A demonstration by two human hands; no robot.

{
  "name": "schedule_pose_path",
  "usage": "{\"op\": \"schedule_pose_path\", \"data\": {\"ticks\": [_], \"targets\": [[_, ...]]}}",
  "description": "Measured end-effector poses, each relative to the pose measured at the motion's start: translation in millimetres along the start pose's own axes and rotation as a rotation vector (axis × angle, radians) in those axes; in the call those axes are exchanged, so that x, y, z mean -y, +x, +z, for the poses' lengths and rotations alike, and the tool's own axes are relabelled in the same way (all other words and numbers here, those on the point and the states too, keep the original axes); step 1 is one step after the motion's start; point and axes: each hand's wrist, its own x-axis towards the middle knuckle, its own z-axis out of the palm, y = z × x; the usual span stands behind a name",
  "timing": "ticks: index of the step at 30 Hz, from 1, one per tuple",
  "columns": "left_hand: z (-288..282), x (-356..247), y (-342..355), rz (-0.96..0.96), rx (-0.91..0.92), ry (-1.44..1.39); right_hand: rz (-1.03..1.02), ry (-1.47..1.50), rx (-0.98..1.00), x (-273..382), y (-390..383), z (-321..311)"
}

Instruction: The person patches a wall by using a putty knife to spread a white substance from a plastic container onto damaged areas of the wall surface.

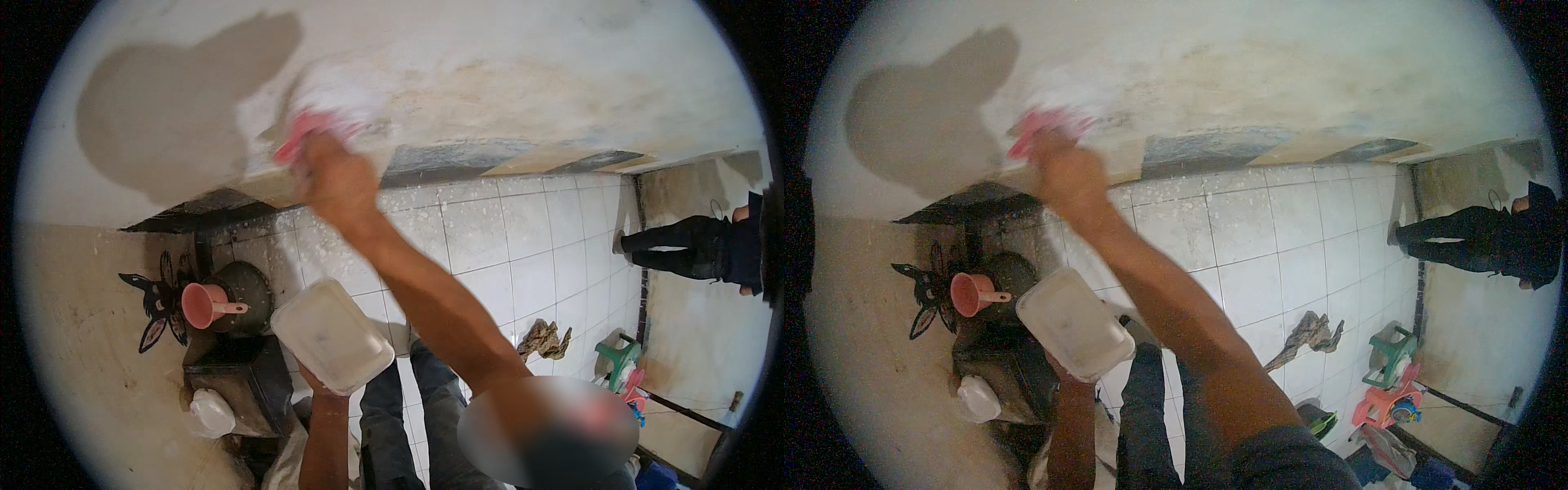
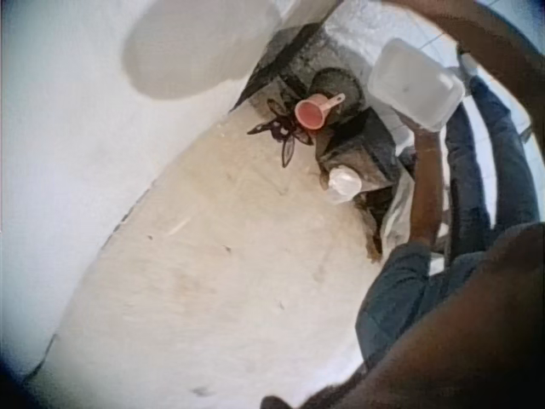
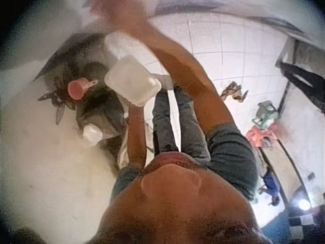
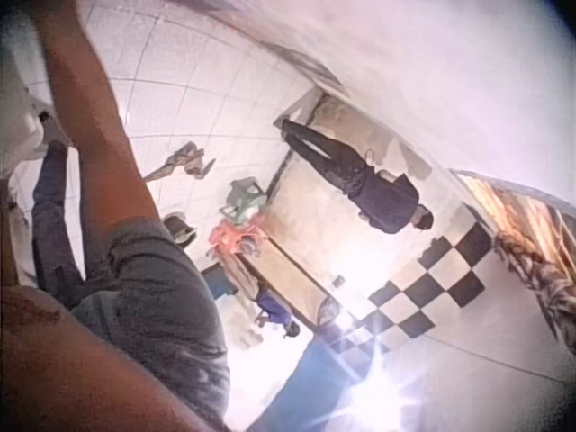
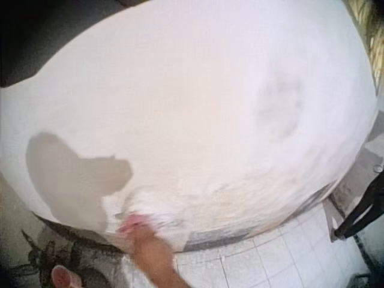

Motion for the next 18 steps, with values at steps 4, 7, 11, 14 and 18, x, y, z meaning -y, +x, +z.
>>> {"op": "schedule_pose_path", "data": {"ticks": [4,7,11,14,18], "targets": [[5,-1,-3,0.034,-0.025,0.015,-0.209,0.168,-0.070,46,-39,-20],[-3,8,4,0.074,-0.081,0.145,-0.214,0.341,-0.151,21,-76,-77],[-25,19,18,0.044,0.171,-0.002,0.479,0.808,-0.253,32,-121,-142],[21,23,28,0.013,0.186,0.004,0.686,0.978,-0.229,22,-149,-150],[65,14,31,-0.067,0.167,-0.025,0.761,0.822,-0.038,19,-181,-131]]}}
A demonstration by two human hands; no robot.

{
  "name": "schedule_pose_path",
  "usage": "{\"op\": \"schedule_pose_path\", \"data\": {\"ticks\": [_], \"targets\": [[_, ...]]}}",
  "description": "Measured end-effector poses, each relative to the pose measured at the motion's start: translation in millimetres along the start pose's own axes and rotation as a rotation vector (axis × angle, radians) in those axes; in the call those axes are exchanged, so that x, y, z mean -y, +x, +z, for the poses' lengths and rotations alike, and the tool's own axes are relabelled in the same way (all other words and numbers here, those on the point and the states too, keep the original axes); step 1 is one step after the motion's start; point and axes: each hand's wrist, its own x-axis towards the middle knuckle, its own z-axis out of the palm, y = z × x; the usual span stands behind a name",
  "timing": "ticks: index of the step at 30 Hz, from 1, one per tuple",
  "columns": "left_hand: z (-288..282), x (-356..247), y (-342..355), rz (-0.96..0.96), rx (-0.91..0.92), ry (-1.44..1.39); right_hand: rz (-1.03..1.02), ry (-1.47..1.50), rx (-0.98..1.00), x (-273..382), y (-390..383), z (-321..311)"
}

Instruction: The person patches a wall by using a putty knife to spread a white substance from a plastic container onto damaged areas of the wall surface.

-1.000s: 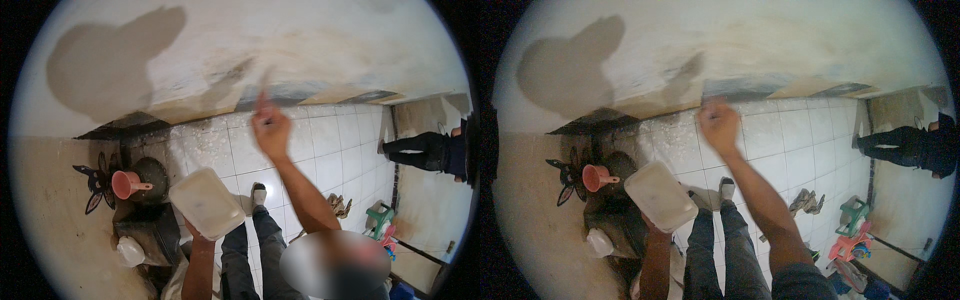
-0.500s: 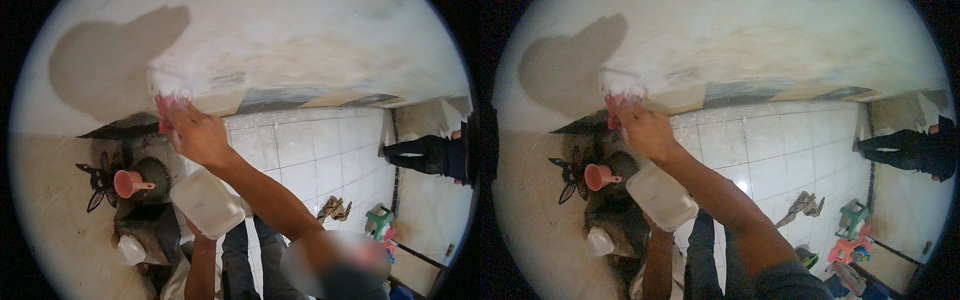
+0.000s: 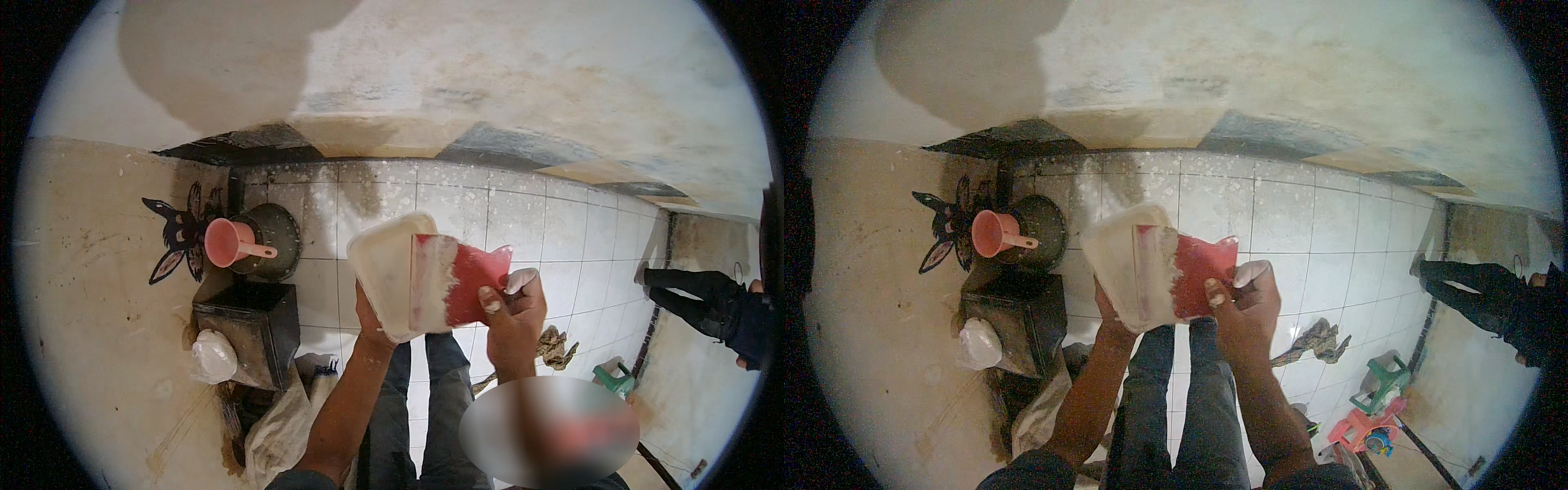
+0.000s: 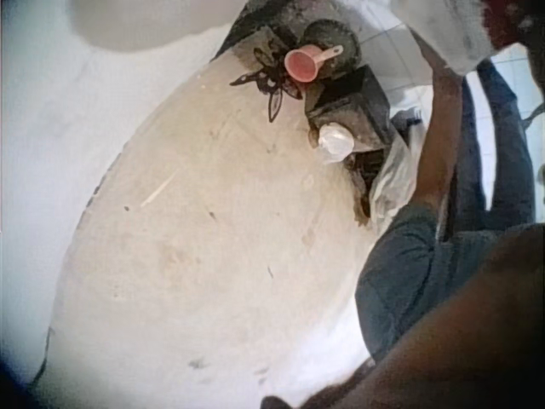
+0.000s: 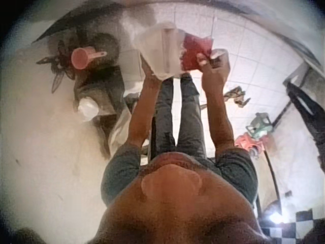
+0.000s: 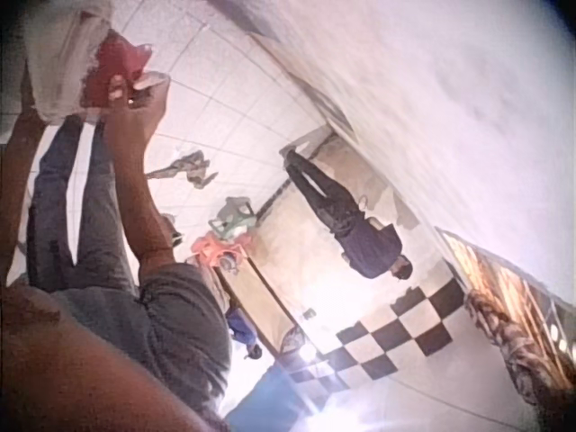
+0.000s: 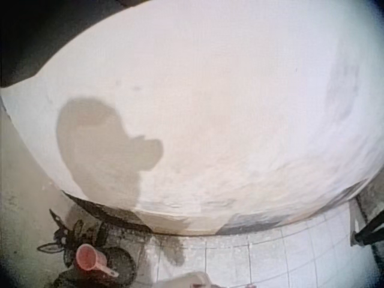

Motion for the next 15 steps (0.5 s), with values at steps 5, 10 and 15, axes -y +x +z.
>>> {"op": "schedule_pose_path", "data": {"ticks": [5,10,15], "targets": [[-3,-5,3,-0.014,0.051,-0.074,0.100,-0.223,0.035,5,2,27],[-6,-8,5,-0.049,0.042,-0.148,0.012,-0.516,0.127,4,8,34],[-4,-7,2,-0.250,0.170,-1.250,0.031,-0.627,0.191,4,11,46]]}}
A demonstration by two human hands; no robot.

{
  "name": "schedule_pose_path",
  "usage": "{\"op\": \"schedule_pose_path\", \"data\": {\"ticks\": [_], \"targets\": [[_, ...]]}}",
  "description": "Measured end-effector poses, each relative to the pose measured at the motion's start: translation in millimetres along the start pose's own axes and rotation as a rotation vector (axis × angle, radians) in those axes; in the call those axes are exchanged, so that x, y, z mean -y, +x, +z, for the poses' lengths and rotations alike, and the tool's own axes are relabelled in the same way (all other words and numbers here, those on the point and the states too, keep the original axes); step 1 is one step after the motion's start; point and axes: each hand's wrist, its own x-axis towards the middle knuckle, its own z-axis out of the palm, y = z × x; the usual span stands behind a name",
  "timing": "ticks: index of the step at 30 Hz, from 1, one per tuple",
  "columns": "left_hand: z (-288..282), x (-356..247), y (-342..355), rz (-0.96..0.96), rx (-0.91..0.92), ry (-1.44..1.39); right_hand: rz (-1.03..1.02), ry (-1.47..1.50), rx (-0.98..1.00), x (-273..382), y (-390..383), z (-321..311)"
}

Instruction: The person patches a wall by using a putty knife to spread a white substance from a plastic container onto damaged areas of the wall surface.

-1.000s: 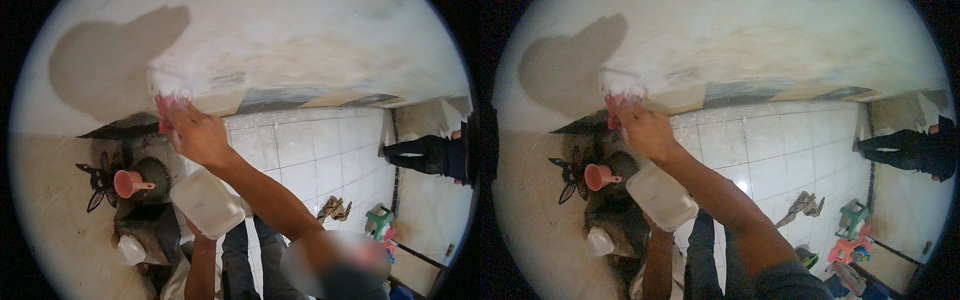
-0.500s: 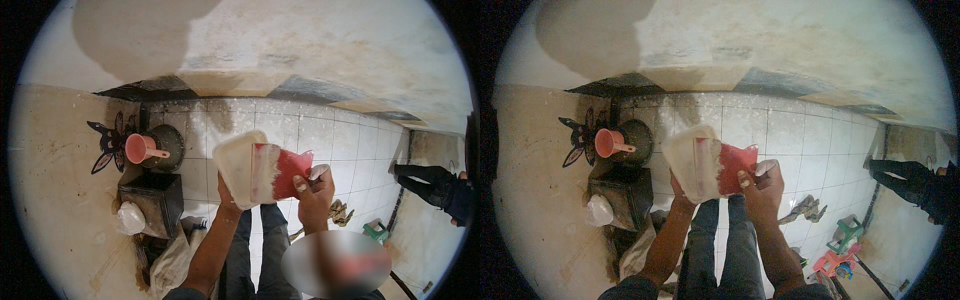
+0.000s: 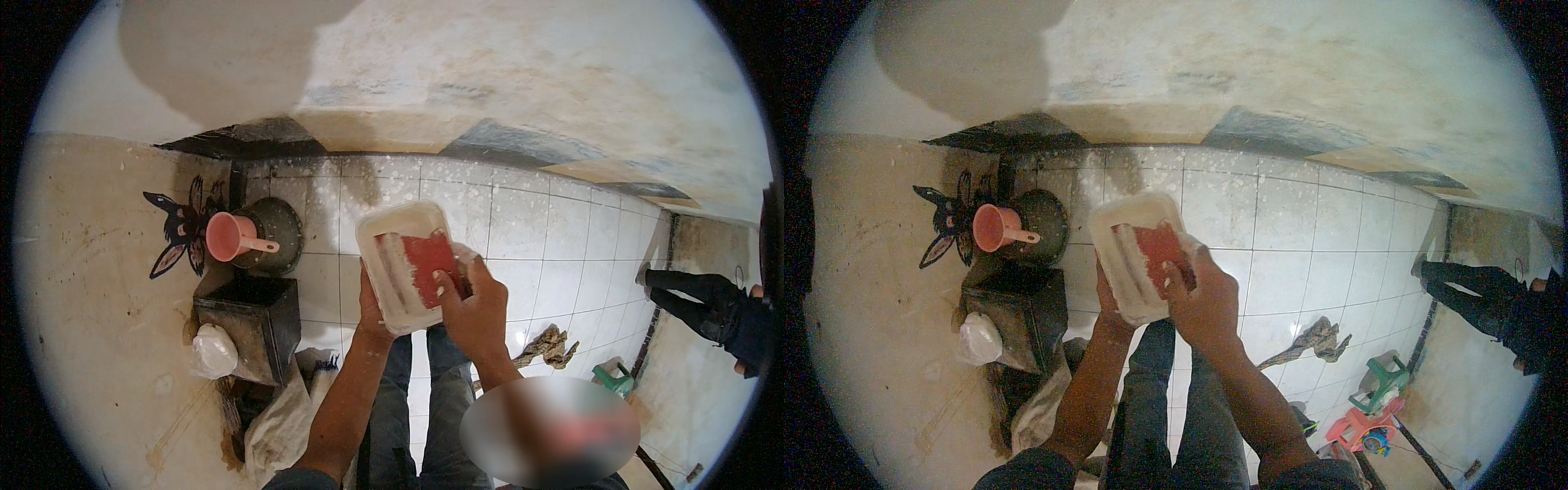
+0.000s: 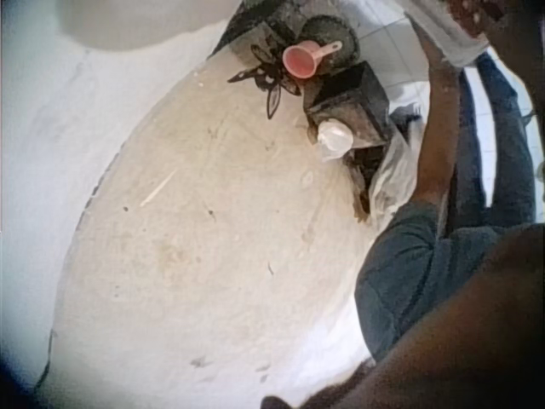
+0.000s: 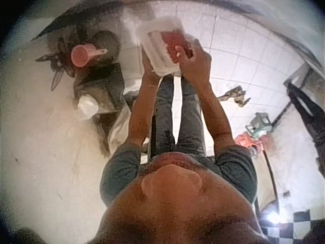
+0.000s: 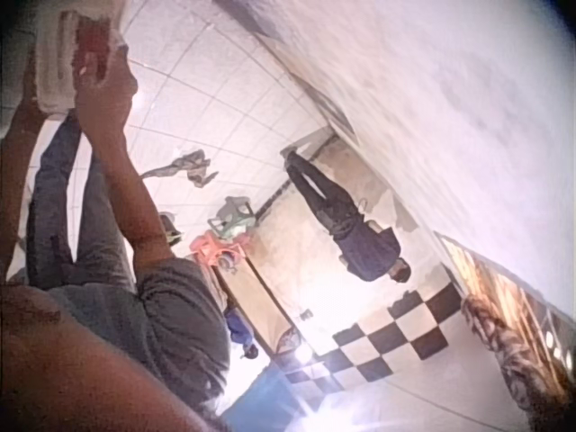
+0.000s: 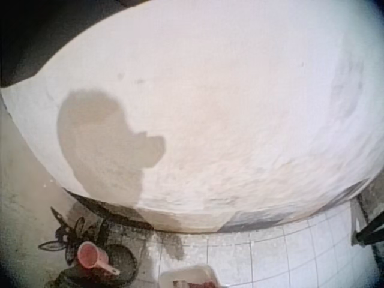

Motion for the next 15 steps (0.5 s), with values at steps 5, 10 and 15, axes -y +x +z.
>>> {"op": "schedule_pose_path", "data": {"ticks": [5,10,15], "targets": [[0,1,2,0.186,-0.145,1.097,-0.052,-0.041,-0.074,10,0,-1],[-6,-7,2,0.084,-0.012,0.944,-0.108,-0.127,-0.095,7,4,4],[-1,6,11,0.041,0.015,0.826,-0.009,-0.145,-0.033,9,3,9]]}}
